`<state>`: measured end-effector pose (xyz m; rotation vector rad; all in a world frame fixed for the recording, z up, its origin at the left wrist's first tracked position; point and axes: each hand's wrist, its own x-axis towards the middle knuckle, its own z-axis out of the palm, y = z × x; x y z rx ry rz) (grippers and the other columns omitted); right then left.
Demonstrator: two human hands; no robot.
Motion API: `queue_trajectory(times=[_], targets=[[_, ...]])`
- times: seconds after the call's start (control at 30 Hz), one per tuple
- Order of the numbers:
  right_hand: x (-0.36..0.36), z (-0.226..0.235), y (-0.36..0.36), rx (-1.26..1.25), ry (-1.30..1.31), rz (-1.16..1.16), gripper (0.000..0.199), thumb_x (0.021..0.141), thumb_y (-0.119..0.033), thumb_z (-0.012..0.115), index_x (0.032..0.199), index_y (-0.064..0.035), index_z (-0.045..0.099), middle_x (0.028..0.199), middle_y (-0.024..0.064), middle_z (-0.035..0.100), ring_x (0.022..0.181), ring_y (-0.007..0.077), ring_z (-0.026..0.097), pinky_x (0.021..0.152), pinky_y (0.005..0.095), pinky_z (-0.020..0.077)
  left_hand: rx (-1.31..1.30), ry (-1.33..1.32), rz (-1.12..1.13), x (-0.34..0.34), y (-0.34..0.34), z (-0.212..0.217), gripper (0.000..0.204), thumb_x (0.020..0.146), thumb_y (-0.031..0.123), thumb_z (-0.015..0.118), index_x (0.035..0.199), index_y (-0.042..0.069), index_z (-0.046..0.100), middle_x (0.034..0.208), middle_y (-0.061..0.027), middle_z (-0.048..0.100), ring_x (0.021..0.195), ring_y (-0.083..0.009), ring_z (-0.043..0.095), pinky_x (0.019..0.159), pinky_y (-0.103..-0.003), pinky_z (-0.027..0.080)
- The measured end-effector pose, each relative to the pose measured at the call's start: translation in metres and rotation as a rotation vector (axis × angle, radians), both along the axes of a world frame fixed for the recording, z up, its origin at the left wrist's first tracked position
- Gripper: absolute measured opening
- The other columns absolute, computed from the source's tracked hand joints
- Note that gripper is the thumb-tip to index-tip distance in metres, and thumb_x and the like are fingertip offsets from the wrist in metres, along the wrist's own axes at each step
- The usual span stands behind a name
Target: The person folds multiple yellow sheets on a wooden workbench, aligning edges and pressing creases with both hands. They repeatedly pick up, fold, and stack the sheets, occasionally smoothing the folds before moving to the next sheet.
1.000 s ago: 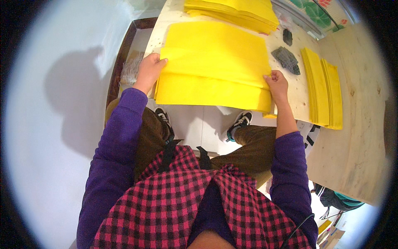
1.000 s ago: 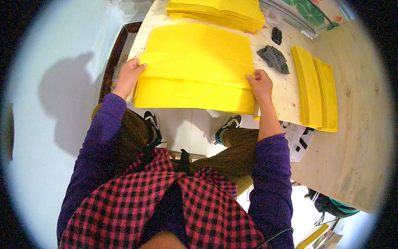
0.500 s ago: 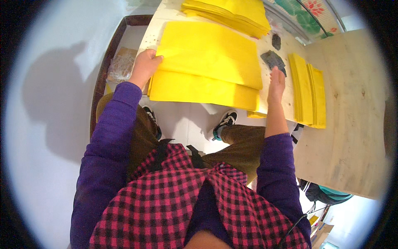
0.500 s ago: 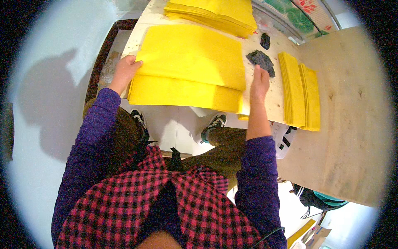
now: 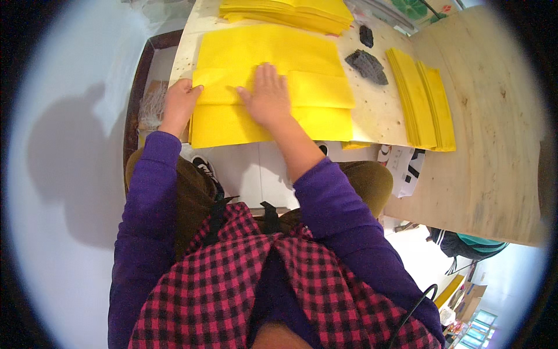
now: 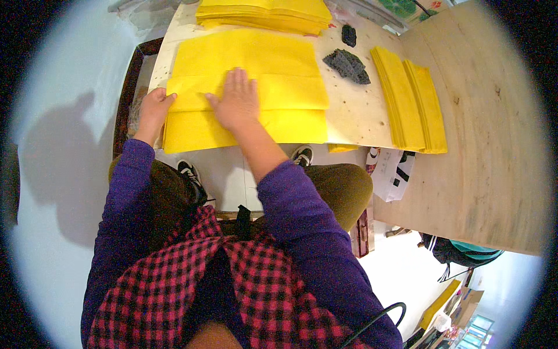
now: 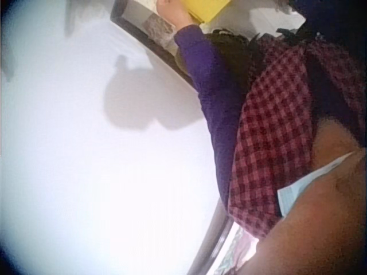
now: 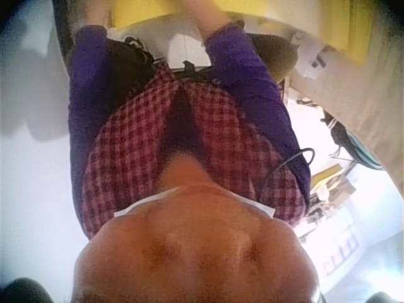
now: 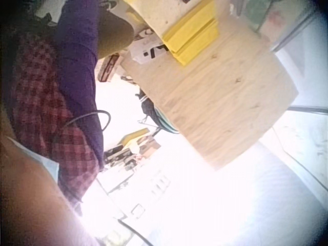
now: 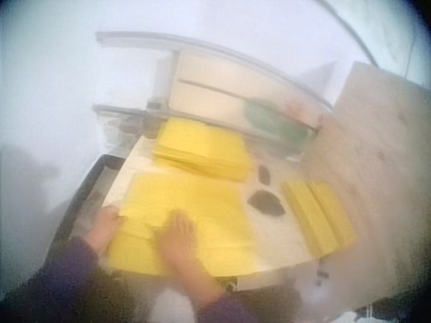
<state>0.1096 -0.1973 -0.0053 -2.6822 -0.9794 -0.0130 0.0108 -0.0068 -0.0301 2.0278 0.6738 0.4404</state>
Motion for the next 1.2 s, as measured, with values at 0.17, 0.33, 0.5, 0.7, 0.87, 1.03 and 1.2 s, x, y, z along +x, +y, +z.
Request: queue_trajectory(times=[0.17, 0.33, 0.5, 0.7, 0.87, 1.03, 1.2], targets=[[0.046, -0.006, -0.082, -0.166, -0.113, -0.116, 0.086, 0.090, -0.062, 0.037, 0.146, 0.0016, 0.023, 0.153, 0.0174, 0.022, 0.143, 0.0270, 0.018, 0.115, 0.0455, 0.0125, -0.016, -0.043, -0.009, 0.001, 0.005, -0.013, 0.021, 0.085, 0.017, 0.065, 0.092, -0.003, 0.063, 0.085, -0.0170, 0.067, 0.076, -0.0259, 0.065, 0.069, -0.035, 0.048], [0.074, -0.002, -0.132, -0.226, -0.060, -0.272, 0.088, 0.089, -0.064, 0.035, 0.147, -0.0006, 0.019, 0.154, 0.0157, 0.018, 0.144, 0.0255, 0.014, 0.116, 0.0439, 0.0129, 0.012, -0.005, -0.001, -0.003, 0.004, -0.009, 0.020, 0.086, 0.017, 0.065, 0.093, -0.002, 0.063, 0.087, -0.0148, 0.067, 0.077, -0.0220, 0.064, 0.070, -0.032, 0.048], [0.072, -0.002, -0.133, -0.316, -0.077, -0.304, 0.085, 0.090, -0.064, 0.031, 0.148, -0.0031, 0.017, 0.156, 0.0129, 0.014, 0.145, 0.0227, 0.010, 0.116, 0.0446, 0.0113, -0.256, -0.040, -0.007, -0.007, -0.008, 0.010, 0.022, 0.090, 0.016, 0.062, 0.103, -0.002, 0.061, 0.089, -0.0088, 0.066, 0.081, -0.0152, 0.061, 0.073, -0.029, 0.047], [0.067, 0.006, -0.134, -0.244, -0.053, -0.312, 0.085, 0.090, -0.064, 0.032, 0.148, -0.0037, 0.017, 0.155, 0.0118, 0.017, 0.144, 0.0217, 0.012, 0.115, 0.0466, 0.0128, 0.282, -0.009, 0.169, -0.015, -0.014, 0.054, 0.041, 0.093, 0.025, 0.059, 0.126, 0.002, 0.051, 0.113, -0.0125, 0.059, 0.103, -0.0192, 0.056, 0.090, -0.032, 0.045], [0.067, 0.004, -0.135, -0.237, -0.062, -0.312, 0.085, 0.090, -0.064, 0.033, 0.148, -0.0037, 0.018, 0.155, 0.0119, 0.018, 0.144, 0.0220, 0.013, 0.115, 0.0482, 0.0135, 0.579, -0.226, -0.374, 0.024, -0.103, 0.054, 0.039, 0.094, 0.023, 0.049, 0.127, 0.003, 0.051, 0.131, -0.0179, 0.051, 0.125, -0.0327, 0.045, 0.106, -0.041, 0.033], [0.068, 0.002, -0.135, -0.225, -0.066, -0.309, 0.085, 0.090, -0.064, 0.033, 0.148, -0.0036, 0.019, 0.155, 0.0119, 0.019, 0.144, 0.0219, 0.014, 0.114, 0.0493, 0.0149, 0.814, 0.073, -0.589, 0.080, -0.177, 0.041, 0.055, 0.097, 0.042, 0.035, 0.141, 0.009, 0.037, 0.149, -0.0137, 0.032, 0.140, -0.0300, 0.024, 0.113, -0.048, 0.017], [0.070, 0.000, -0.137, -0.235, -0.078, -0.300, 0.084, 0.090, -0.063, 0.033, 0.148, -0.0035, 0.019, 0.155, 0.0120, 0.018, 0.144, 0.0216, 0.013, 0.114, 0.0500, 0.0157, 0.793, 0.259, -0.492, 0.074, -0.156, 0.026, 0.059, 0.096, 0.047, 0.035, 0.145, 0.014, 0.032, 0.153, -0.0106, 0.026, 0.142, -0.0294, 0.021, 0.113, -0.051, 0.014]])
